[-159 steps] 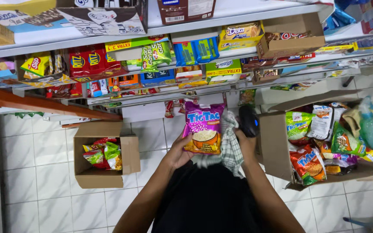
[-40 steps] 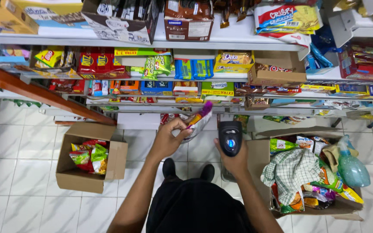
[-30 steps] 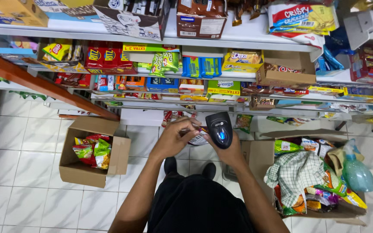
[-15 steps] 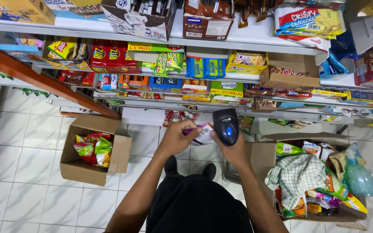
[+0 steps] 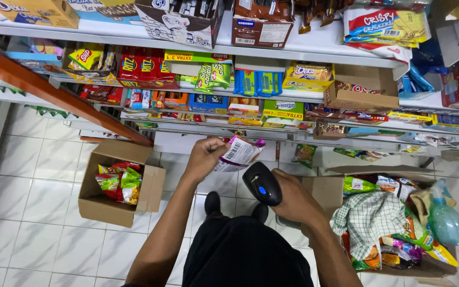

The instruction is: The person uses a handheld barcode scanner to scan various snack bags while placing them onto shelves or into boxes within a store aisle.

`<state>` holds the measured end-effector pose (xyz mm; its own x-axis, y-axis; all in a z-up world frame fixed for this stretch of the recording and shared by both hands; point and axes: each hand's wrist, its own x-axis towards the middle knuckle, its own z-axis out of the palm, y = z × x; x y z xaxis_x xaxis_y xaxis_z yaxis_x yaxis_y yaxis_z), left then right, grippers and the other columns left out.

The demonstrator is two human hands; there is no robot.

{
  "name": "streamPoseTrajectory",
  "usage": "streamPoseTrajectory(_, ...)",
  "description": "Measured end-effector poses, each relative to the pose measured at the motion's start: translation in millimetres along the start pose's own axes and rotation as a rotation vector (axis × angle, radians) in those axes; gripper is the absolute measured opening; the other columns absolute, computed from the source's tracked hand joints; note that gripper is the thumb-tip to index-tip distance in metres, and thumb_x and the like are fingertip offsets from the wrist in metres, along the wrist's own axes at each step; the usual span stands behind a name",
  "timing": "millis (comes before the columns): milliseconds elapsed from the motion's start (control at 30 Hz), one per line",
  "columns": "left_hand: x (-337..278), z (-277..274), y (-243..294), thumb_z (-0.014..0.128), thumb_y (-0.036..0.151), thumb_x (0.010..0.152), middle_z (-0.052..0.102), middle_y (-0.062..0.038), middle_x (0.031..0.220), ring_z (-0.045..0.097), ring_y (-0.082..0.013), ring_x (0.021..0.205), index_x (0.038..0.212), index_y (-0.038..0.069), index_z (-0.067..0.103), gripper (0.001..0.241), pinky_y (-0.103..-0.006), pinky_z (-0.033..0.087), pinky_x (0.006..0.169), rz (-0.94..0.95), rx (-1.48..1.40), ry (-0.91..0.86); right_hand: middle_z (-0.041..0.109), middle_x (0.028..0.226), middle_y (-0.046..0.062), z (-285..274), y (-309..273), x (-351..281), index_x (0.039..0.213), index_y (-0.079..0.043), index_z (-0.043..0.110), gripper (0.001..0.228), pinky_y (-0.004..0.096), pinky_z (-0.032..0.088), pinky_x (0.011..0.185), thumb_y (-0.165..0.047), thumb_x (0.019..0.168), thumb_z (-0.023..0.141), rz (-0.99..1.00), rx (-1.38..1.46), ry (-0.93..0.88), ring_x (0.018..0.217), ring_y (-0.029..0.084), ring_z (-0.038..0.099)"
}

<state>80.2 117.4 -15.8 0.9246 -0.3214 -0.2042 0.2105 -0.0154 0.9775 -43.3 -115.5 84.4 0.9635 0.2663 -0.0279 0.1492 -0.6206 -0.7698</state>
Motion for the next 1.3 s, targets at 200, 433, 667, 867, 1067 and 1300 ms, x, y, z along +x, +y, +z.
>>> streamPoseTrajectory(200,-3,5,3,0.071,0.011,0.096,0.075,-0.003,0.077,0.059,-0.0038,0.067,0.088,0.000,0.073,0.014,-0.0232,0.046,0.062,0.030,0.024,-0.015,0.062,0.086,0.015,-5,3,-8,0.091,0.000,0.060,0.027,0.048,0.050,0.075,-0.006,0.068,0.075,-0.040,-0.022,0.010,0.083,0.039,0.062)
streamPoseTrajectory(433,-39,38,27,0.073,0.005,0.091,0.079,-0.010,0.103,0.075,-0.0157,0.087,0.097,0.005,0.077,0.007,-0.0255,0.056,0.073,0.490,0.283,0.028,0.075,0.110,0.009,39,57,1,0.123,-0.015,0.062,0.041,0.040,0.061,0.075,-0.021,0.085,0.071,0.529,1.012,0.354,0.089,0.026,0.076)
streamPoseTrajectory(667,-76,84,56,0.080,0.017,0.089,0.072,0.001,0.126,0.061,-0.0208,0.132,0.115,0.010,0.075,0.027,-0.0530,0.040,0.120,0.978,0.761,-0.266,0.069,0.113,0.014,47,102,-4,0.131,0.000,0.060,0.045,0.042,0.060,0.080,-0.006,0.090,0.075,0.470,1.345,0.533,0.096,0.027,0.071)
streamPoseTrajectory(867,-74,71,88,0.087,0.026,0.078,0.059,-0.015,0.142,0.053,-0.0306,0.137,0.121,0.009,0.067,0.050,-0.0480,0.041,0.113,0.887,0.361,-0.002,0.065,0.127,0.013,27,99,-14,0.141,-0.005,0.051,0.065,0.043,0.060,0.092,0.003,0.079,0.072,0.253,1.350,0.643,0.111,0.026,0.069)
streamPoseTrajectory(1067,-43,59,129,0.076,0.022,0.091,0.064,-0.007,0.137,0.063,-0.0151,0.124,0.149,0.011,0.044,0.067,-0.0324,0.055,0.103,0.143,-0.153,-0.526,0.061,0.136,0.017,-4,66,-12,0.148,-0.004,0.048,0.074,0.049,0.053,0.102,0.007,0.079,0.074,-0.008,1.418,0.500,0.121,0.032,0.064)
streamPoseTrajectory(1300,-26,44,188,0.077,0.015,0.090,0.075,-0.007,0.119,0.069,-0.0111,0.105,0.138,0.001,0.055,0.055,-0.0288,0.057,0.092,0.391,0.050,-0.452,0.064,0.117,0.005,-46,17,11,0.128,-0.004,0.059,0.056,0.037,0.052,0.099,0.005,0.077,0.081,-0.214,1.022,0.724,0.111,0.019,0.064)
